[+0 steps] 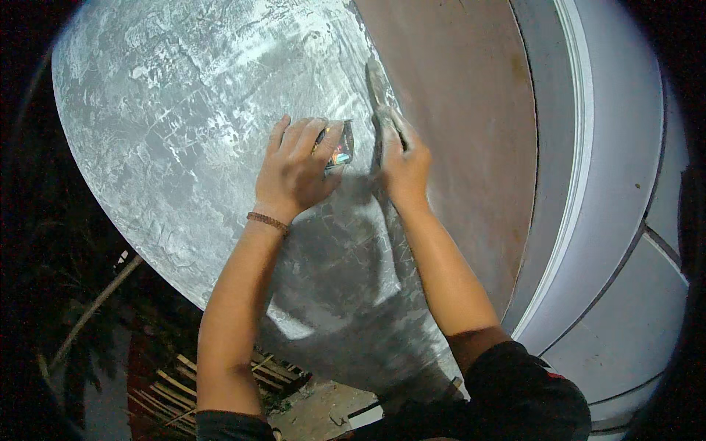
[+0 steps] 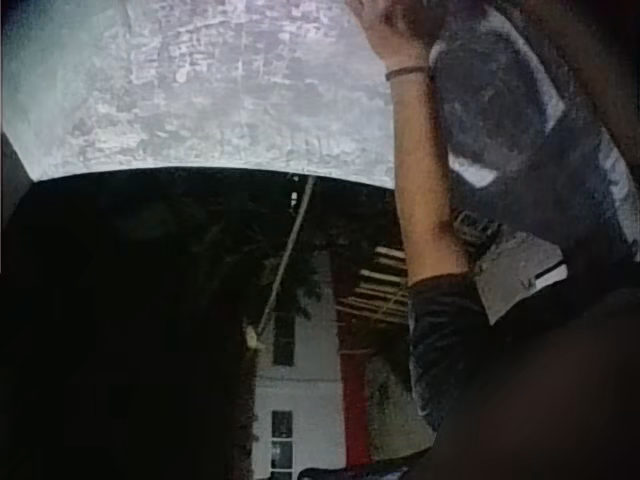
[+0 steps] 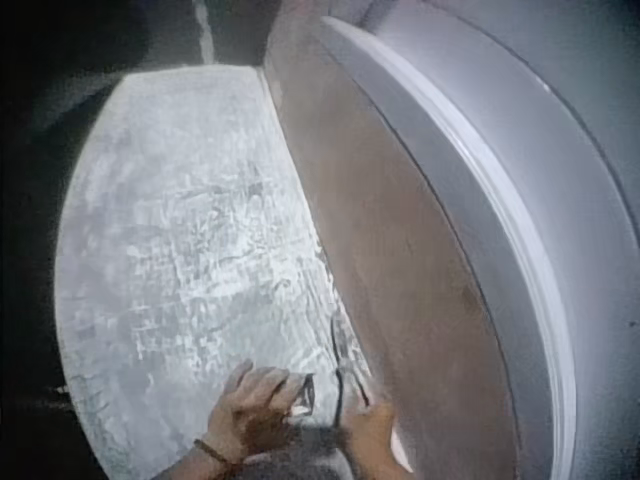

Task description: The person applies a white plaster-like substance to a curved wall surface using a small trowel and a putty knife. They spread the material in smooth strokes, occasionally scraping excess from the tools.

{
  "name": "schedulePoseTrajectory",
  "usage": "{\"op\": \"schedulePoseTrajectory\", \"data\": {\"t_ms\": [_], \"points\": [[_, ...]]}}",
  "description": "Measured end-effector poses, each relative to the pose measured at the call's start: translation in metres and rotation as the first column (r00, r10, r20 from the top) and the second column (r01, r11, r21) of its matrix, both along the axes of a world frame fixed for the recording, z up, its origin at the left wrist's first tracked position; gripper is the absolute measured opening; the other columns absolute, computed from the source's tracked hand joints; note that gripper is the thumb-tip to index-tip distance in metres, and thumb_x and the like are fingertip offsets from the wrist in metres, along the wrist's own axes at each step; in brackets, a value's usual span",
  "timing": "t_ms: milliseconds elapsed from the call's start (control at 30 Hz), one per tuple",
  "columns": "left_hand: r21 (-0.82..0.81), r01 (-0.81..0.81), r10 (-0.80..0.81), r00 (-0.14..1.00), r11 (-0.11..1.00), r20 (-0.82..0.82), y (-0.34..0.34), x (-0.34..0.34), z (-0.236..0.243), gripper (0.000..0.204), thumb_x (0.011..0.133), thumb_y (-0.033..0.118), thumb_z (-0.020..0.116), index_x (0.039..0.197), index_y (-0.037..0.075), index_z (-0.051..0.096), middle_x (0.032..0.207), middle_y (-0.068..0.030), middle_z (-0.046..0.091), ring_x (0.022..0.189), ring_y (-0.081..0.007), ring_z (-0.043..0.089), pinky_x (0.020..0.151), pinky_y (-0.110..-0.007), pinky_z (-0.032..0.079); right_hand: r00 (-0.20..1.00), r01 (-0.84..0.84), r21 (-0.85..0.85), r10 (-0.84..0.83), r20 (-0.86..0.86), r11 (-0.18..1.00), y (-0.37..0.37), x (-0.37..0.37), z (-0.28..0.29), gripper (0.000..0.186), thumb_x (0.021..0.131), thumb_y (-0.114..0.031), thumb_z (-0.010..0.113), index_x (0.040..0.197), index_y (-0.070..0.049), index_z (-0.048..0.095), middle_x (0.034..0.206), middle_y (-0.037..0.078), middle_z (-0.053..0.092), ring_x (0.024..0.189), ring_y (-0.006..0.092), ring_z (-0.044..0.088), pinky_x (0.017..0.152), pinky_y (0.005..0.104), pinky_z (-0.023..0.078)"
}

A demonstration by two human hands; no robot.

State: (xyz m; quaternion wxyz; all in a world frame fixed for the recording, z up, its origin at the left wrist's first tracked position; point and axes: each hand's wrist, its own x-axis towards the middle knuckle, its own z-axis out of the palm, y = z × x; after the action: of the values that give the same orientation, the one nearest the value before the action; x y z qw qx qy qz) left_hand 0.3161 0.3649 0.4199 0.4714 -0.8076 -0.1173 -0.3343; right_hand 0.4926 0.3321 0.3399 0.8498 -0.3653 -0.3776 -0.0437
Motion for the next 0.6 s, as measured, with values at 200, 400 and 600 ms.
{"op": "schedulePoseTrajectory", "data": {"t_ms": [200,400,600], "points": [[-0.018,0.006,-0.006,1.000,1.000,-0.008,-0.001,-0.001,0.001,0.070,0.078,0.032,0.085,0.143,0.018,0.065,0.134,-0.0080,0.064,0.128,-0.0309,0.063,0.121,-0.056,0.042,0.918,0.305,-0.295,-0.198,0.343,0.905,-0.030,0.026,0.017,0.037,0.103,-0.016,0.064,0.137,-0.005,0.072,0.123,0.025,0.076,0.111,0.0382,0.075,0.099,0.0425,0.056],[-0.001,0.024,-0.024,0.999,1.000,-0.024,0.001,-0.002,0.000,0.073,0.078,0.034,0.085,0.145,0.018,0.062,0.135,-0.0080,0.064,0.128,-0.0319,0.062,0.120,-0.058,0.042,0.858,0.341,-0.093,-0.269,0.439,0.936,-0.040,0.039,0.023,0.040,0.098,-0.013,0.062,0.136,-0.005,0.072,0.119,0.028,0.074,0.110,0.0447,0.072,0.099,0.0499,0.055],[-0.005,0.048,-0.048,0.999,0.999,-0.015,0.003,-0.002,0.000,0.072,0.078,0.031,0.084,0.145,0.018,0.062,0.134,-0.0087,0.064,0.126,-0.0328,0.063,0.119,-0.058,0.043,0.834,0.355,-0.076,-0.279,0.477,0.932,-0.046,0.040,0.029,0.038,0.098,-0.019,0.063,0.131,-0.004,0.073,0.112,0.030,0.074,0.104,0.0473,0.071,0.096,0.0551,0.055]]}}
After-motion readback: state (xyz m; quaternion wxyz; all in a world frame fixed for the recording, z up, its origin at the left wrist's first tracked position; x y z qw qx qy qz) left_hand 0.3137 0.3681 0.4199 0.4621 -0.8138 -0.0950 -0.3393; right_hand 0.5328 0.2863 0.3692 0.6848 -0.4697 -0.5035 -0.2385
